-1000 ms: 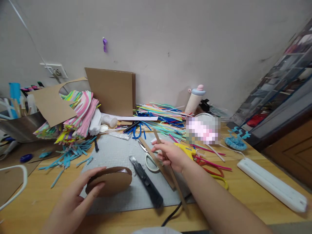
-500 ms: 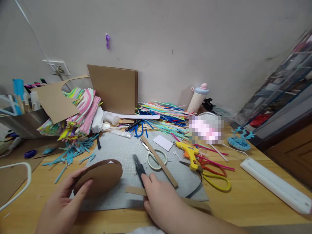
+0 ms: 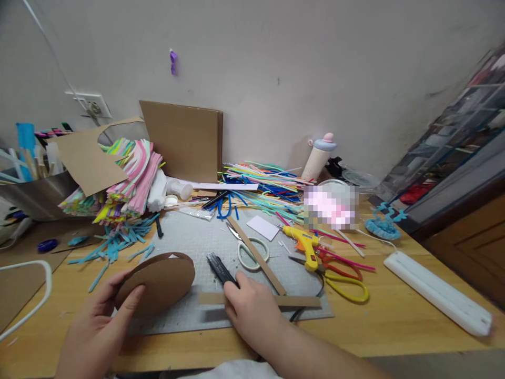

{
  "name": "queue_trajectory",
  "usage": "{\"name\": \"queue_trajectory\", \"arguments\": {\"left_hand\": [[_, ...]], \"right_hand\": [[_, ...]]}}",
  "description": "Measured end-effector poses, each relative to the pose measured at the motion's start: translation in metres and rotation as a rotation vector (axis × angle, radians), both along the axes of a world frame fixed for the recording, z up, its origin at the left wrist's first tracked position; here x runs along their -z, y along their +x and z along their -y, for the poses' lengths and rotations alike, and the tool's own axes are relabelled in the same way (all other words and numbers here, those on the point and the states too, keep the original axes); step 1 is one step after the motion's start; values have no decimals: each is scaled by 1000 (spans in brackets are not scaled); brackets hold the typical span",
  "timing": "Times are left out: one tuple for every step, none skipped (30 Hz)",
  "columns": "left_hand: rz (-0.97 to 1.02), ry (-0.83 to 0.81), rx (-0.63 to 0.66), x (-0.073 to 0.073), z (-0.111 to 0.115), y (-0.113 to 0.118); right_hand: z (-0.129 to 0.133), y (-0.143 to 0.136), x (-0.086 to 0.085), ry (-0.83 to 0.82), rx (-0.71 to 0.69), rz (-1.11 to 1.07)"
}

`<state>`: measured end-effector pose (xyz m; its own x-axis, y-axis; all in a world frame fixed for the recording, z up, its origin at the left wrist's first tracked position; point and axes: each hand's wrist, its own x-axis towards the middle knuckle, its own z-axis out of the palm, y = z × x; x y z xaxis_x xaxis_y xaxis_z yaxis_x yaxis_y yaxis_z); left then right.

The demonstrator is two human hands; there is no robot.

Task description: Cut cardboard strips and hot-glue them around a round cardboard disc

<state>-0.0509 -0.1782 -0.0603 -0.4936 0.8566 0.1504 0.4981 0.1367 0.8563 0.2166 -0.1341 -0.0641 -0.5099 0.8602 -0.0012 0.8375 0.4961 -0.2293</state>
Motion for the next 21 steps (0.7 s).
{"name": "queue_trajectory", "arguments": {"left_hand": [[36, -8, -5, 0, 0, 0], [61, -14, -9, -1, -1, 1], [80, -18, -10, -1, -1, 1], [96, -18, -11, -1, -1, 1], [109, -15, -11, -2, -1, 1], [124, -11, -11, -2, -1, 2], [142, -3, -9, -2, -1, 2], [163, 1, -6, -3, -1, 2], [181, 5, -8, -4, 0, 2], [194, 9, -21, -5, 1, 2], [204, 20, -42, -5, 2, 3], [211, 39, -72, -6, 3, 4], [214, 63, -102, -6, 4, 5], [214, 85, -125, -5, 5, 6], [212, 105, -135, -4, 5, 7], [209, 115, -123, -2, 6, 9], [195, 119, -89, 0, 5, 10], [169, 123, -42, 2, 5, 12], [128, 132, 18, 4, 5, 13], [74, 148, 88, 5, 4, 15], [11, 172, 161, 5, 3, 17]], "right_hand": [[0, 0, 1, 5, -3, -2], [1, 0, 0, 8, -4, -5], [2, 1, -1, 10, -5, -10], [4, 1, -3, 11, -4, -15], [6, 1, -6, 12, 0, -21], [9, 2, -9, 11, 4, -28], [12, 4, -13, 10, 7, -35], [14, 5, -17, 8, 12, -44], [16, 7, -21, 7, 15, -55], [15, 8, -25, 9, 18, -71], [12, 9, -29, 16, 21, -92], [6, 9, -33, 28, 24, -118], [-2, 8, -37, 46, 29, -153], [-12, 5, -42, 66, 36, -192], [-25, 2, -47, 89, 44, -239], [-38, -2, -53, 110, 51, -294], [-50, -5, -60, 130, 63, -355], [-62, -7, -67, 155, 83, -426], [-70, -7, -75, 185, 107, -505], [-75, -4, -84, 219, 131, -593], [-75, 1, -92, 254, 146, -690]]}}
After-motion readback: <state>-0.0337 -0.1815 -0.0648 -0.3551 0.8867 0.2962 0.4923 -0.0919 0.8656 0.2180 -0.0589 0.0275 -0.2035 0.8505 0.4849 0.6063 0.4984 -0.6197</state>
